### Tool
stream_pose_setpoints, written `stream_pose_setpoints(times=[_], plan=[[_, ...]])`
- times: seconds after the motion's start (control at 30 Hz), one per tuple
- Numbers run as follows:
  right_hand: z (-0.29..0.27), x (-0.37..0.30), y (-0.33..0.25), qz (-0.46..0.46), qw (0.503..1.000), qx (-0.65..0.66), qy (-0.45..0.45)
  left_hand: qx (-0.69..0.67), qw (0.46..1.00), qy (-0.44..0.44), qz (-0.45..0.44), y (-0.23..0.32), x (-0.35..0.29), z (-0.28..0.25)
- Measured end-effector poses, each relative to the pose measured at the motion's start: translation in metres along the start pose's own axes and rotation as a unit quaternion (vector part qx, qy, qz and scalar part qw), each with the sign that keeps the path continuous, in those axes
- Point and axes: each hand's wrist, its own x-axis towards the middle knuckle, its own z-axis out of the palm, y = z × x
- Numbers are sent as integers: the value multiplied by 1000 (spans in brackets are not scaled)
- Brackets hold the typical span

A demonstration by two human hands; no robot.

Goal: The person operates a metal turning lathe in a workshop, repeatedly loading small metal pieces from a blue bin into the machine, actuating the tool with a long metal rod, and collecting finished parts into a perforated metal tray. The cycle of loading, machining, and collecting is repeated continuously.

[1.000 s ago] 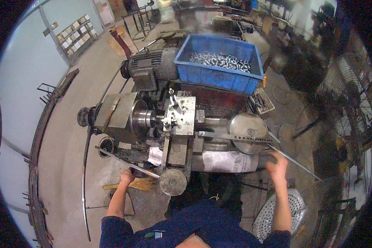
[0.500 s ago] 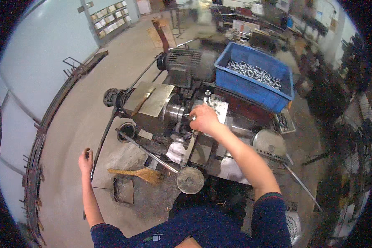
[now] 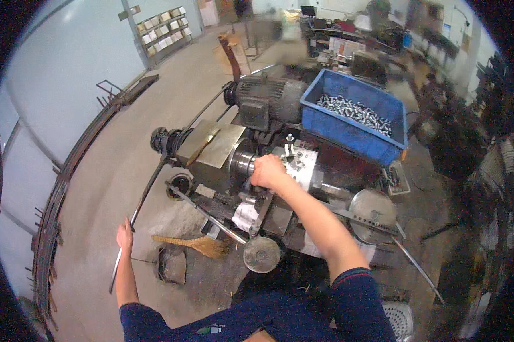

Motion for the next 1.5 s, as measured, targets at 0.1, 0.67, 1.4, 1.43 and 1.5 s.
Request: stream_pose_setpoints(times=[0.1, 0.67, 1.4, 1.43, 1.5], plan=[[3, 1, 10, 1, 1000, -8, 17, -27, 1000, -2, 7, 33, -50, 5], [-93, -28, 89, 105, 993, -22, 45, 58, 994, 69, 68, 67, -118, 7], [20, -606, 210, 587, 780, -74, 205, -157, 823, -304, 454, 294, -161, 78], [44, -639, 201, 602, 768, -105, 191, -174, 832, -276, 449, 288, -159, 83], [109, -733, 196, 717, 690, -100, -6, -170, 810, -330, 455, 296, -143, 110]])
